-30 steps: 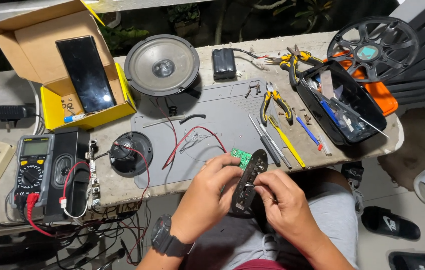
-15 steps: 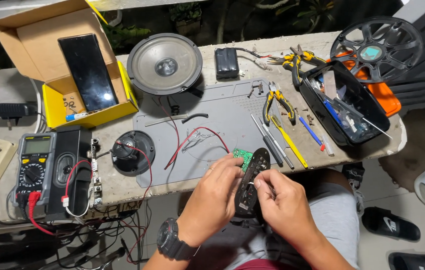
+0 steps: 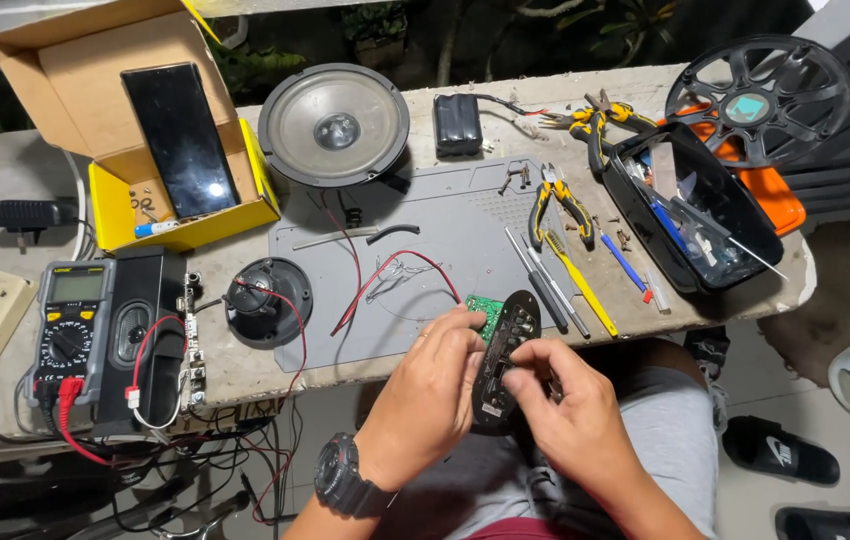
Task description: The person uses a soldering iron to work on a green circuit board, applying heat to specific points. They then attach a black plastic component to the board and continue soldering connections. The workspace includes a multimeter, speakers, and various tools.
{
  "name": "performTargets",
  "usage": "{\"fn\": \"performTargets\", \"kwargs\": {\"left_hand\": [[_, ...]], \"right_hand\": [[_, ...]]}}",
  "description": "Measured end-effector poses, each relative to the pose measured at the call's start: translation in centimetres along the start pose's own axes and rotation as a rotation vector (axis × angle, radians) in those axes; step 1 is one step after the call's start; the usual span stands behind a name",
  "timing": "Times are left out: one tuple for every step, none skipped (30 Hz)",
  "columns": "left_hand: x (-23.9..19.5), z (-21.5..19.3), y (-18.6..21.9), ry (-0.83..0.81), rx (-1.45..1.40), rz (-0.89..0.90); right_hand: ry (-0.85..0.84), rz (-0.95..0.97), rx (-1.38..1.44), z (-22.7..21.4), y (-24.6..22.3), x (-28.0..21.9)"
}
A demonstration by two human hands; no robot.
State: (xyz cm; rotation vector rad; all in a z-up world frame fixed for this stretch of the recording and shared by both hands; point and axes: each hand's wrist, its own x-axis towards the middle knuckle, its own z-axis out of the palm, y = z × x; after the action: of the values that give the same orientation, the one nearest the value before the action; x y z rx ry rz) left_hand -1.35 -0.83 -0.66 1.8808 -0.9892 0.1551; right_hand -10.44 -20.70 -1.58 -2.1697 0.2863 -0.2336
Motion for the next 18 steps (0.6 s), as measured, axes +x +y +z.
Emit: {"fn": "performTargets", "kwargs": {"left_hand": [[0.0, 0.0, 0.0, -0.007, -0.004, -0.003], [-0.1, 0.0, 0.0, -0.007, -0.004, -0.005], [-0.1, 0.0, 0.1, -0.008, -0.007, 0.002], [0.1, 0.0, 0.1, -0.011, -0.010, 0.014], [0.0, 0.0, 0.2, -0.013, -0.012, 0.017], [0.0, -0.2, 0.3, -0.024, -0.027, -0.006], [-0.1, -0.4, 0.4, -0.034, -0.042, -0.028], [-0.1, -0.3, 0.4, -0.036, -0.039, -0.030], [-0.1, -0.3, 0.3, -0.032, -0.037, -0.030], [-0.1, -0.1, 0.3, -0.028, -0.037, -0.029], [-0.3, 0.0, 0.4, -0.031, -0.037, -0.030], [-0.4, 0.1, 0.4, -0.028, -0.043, -0.031], [-0.4, 0.2, 0.3, -0.025, -0.048, -0.032], [-0.5, 0.3, 0.4, -0.028, -0.051, -0.034], [-0.6, 0.3, 0.5, -0.035, -0.051, -0.029], [-0.6, 0.3, 0.4, -0.039, -0.050, -0.021], [-0.5, 0.4, 0.4, -0.038, -0.051, -0.020], [-0.6, 0.4, 0.4, -0.038, -0.058, -0.014]], "right_hand": [[-0.025, -0.025, 0.007, -0.2, 0.6, -0.3], [-0.027, -0.024, 0.007, -0.1, 0.7, -0.5], [-0.021, 0.008, 0.035, 0.0, 0.8, -0.7], [-0.010, 0.040, 0.062, 0.0, 0.9, -0.8], [-0.007, 0.041, 0.061, 0.1, 1.0, -1.0], [0.016, 0.068, 0.137, 0.3, 1.0, -1.1], [0.040, 0.095, 0.212, 0.5, 1.1, -1.1], [0.038, 0.096, 0.216, 0.4, 0.7, -0.9], [0.046, 0.000, 0.136, 0.2, 0.4, -0.7], [0.055, -0.096, 0.055, 0.0, 0.1, -0.5], [0.055, -0.094, 0.056, -0.1, 0.2, -0.4], [0.039, -0.088, 0.006, -0.2, 0.3, -0.2], [0.023, -0.083, -0.045, -0.3, 0.5, 0.1], [0.023, -0.079, -0.045, -0.3, 0.3, 0.0], [-0.011, 0.009, -0.044, -0.4, 0.2, 0.0], [-0.044, 0.092, -0.043, -0.4, 0.1, 0.2], [-0.043, 0.092, -0.044, -0.4, 0.2, 0.3], [-0.067, 0.163, -0.038, -0.4, 0.2, 0.2]]}}
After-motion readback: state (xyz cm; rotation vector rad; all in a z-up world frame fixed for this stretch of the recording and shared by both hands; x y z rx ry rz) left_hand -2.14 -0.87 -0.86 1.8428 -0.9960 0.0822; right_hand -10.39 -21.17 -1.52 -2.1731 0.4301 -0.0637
